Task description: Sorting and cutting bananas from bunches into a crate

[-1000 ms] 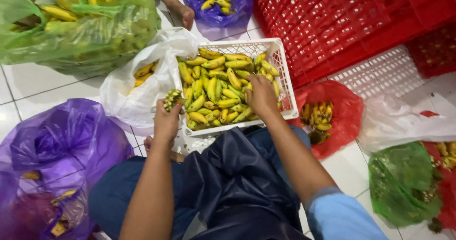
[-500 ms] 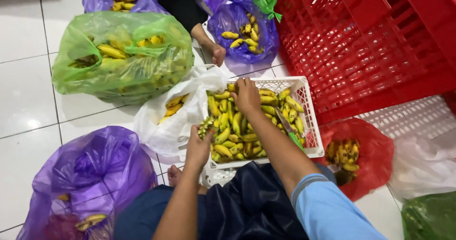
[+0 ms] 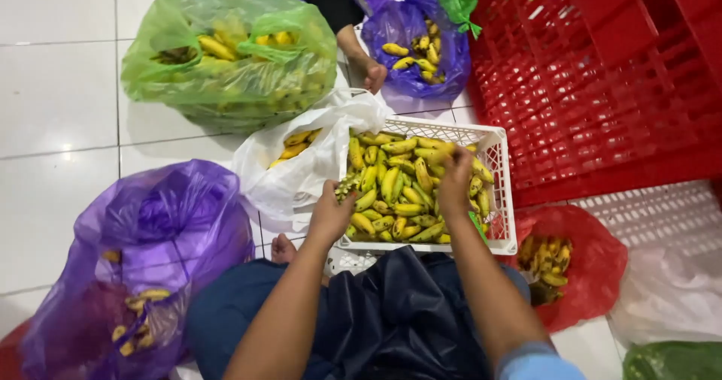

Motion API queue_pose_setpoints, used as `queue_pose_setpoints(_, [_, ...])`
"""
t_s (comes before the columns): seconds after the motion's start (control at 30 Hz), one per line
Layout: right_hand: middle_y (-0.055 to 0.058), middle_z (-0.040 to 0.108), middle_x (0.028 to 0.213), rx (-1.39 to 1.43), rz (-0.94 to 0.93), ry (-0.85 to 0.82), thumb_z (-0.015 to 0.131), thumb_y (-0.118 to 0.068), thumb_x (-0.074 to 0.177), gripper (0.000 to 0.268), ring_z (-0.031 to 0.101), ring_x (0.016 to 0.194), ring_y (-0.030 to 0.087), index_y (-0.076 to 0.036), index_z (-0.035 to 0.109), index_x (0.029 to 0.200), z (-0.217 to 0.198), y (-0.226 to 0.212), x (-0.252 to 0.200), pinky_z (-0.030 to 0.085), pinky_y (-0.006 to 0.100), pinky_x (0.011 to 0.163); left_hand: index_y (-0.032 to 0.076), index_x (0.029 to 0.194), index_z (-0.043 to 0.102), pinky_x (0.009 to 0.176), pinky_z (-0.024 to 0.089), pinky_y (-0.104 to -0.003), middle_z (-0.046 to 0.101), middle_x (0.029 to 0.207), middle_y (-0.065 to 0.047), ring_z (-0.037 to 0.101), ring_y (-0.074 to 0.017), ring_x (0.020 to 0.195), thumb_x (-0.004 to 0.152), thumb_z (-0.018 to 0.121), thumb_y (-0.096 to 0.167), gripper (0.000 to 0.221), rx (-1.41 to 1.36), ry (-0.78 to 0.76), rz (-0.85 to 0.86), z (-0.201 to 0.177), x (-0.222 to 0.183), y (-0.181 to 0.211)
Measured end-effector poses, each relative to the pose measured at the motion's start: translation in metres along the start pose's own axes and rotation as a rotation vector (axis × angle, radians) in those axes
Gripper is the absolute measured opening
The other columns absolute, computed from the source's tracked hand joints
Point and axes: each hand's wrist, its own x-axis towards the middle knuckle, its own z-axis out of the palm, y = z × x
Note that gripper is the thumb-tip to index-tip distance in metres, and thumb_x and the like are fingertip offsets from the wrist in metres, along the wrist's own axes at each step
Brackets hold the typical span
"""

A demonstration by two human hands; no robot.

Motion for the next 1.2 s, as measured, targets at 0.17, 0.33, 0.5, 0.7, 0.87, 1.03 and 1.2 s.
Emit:
queue_pose_setpoints(0.17, [0.013, 0.056, 0.113, 0.336, 0.161, 0.06, 0.041, -0.03, 0.109, 0.031, 0.06, 0.096, 0.024, -0.009, 0.044, 0.133, -0.069, 0.034, -0.039, 0.052, 0.037, 0.086, 0.011, 0.128, 0.048, 0.089, 0.052, -0.052, 0.069, 0.111, -0.022, 0.067, -0.0421, 0.108, 0.096, 0.058, 0.035, 0.042, 0.027, 0.055, 0.044, 0.012, 0.009, -0.021])
queue_pose_setpoints(0.33, [0.01, 0.064, 0.094, 0.448, 0.388, -0.113, 0.041, -0.038, 0.111, 0.031, 0.059, 0.066, 0.019, -0.011, 0.057, 0.115, -0.115, 0.088, -0.053, 0.047, 0.029, 0.057, 0.008, 0.127, 0.046, 0.091, 0.051, -0.052, 0.067, 0.115, -0.024, 0.065, -0.0441, 0.112, 0.098, 0.056, 0.029, 0.038, -0.082, 0.124, 0.077, 0.004, -0.032, -0.006])
queue_pose_setpoints(0.5, [0.013, 0.063, 0.114, -0.196, 0.077, -0.145, 0.054, -0.038, 0.109, 0.033, 0.063, 0.092, 0.023, -0.013, 0.059, 0.131, -0.112, 0.142, -0.041, 0.053, 0.036, 0.076, 0.01, 0.125, 0.048, 0.081, 0.053, -0.039, 0.072, 0.087, -0.01, 0.069, -0.023, 0.083, 0.094, 0.064, 0.024, 0.038, -0.481, 0.384, 0.271, -0.029, -0.064, -0.02])
queue_pose_setpoints(0.7, [0.021, 0.063, 0.119, -0.357, -0.307, -0.224, 0.061, -0.014, 0.106, 0.029, 0.064, 0.103, 0.037, -0.005, 0.06, 0.133, -0.095, 0.143, -0.026, 0.052, 0.044, 0.09, 0.008, 0.114, 0.057, 0.081, 0.053, -0.039, 0.067, 0.096, -0.014, 0.062, -0.0209, 0.087, 0.089, 0.078, 0.028, 0.038, -0.57, 0.848, 0.561, -0.116, -0.172, -0.09])
queue_pose_setpoints(0.87, [0.024, 0.058, 0.117, -0.607, -0.44, -0.367, 0.054, -0.002, 0.101, 0.026, 0.056, 0.102, 0.037, 0.007, 0.054, 0.126, -0.087, 0.114, -0.043, 0.044, 0.045, 0.091, 0.006, 0.124, 0.049, 0.073, 0.055, -0.03, 0.062, 0.107, -0.008, 0.065, -0.0179, 0.087, 0.096, 0.072, 0.018, 0.039, -0.315, 1.327, 0.22, -0.206, -0.275, -0.191])
queue_pose_setpoints(1.03, [0.026, 0.054, 0.122, -0.672, -0.262, -0.338, 0.057, -0.001, 0.102, 0.028, 0.058, 0.102, 0.038, 0.003, 0.052, 0.129, -0.076, 0.069, -0.068, 0.049, 0.049, 0.085, 0.009, 0.114, 0.045, 0.055, 0.057, -0.025, 0.065, 0.094, 0.0, 0.07, -0.0073, 0.07, 0.102, 0.069, 0.025, 0.031, -0.181, 1.518, -0.155, -0.253, -0.336, -0.278])
queue_pose_setpoints(1.2, [0.024, 0.065, 0.111, -0.723, -0.384, -0.398, 0.062, -0.012, 0.104, 0.027, 0.063, 0.095, 0.036, 0.005, 0.06, 0.125, -0.089, 0.102, -0.055, 0.049, 0.044, 0.084, -0.005, 0.125, 0.054, 0.068, 0.055, -0.042, 0.068, 0.105, -0.022, 0.069, -0.0323, 0.083, 0.1, 0.059, 0.027, 0.041, -0.197, 1.17, -0.695, -0.242, -0.353, -0.312])
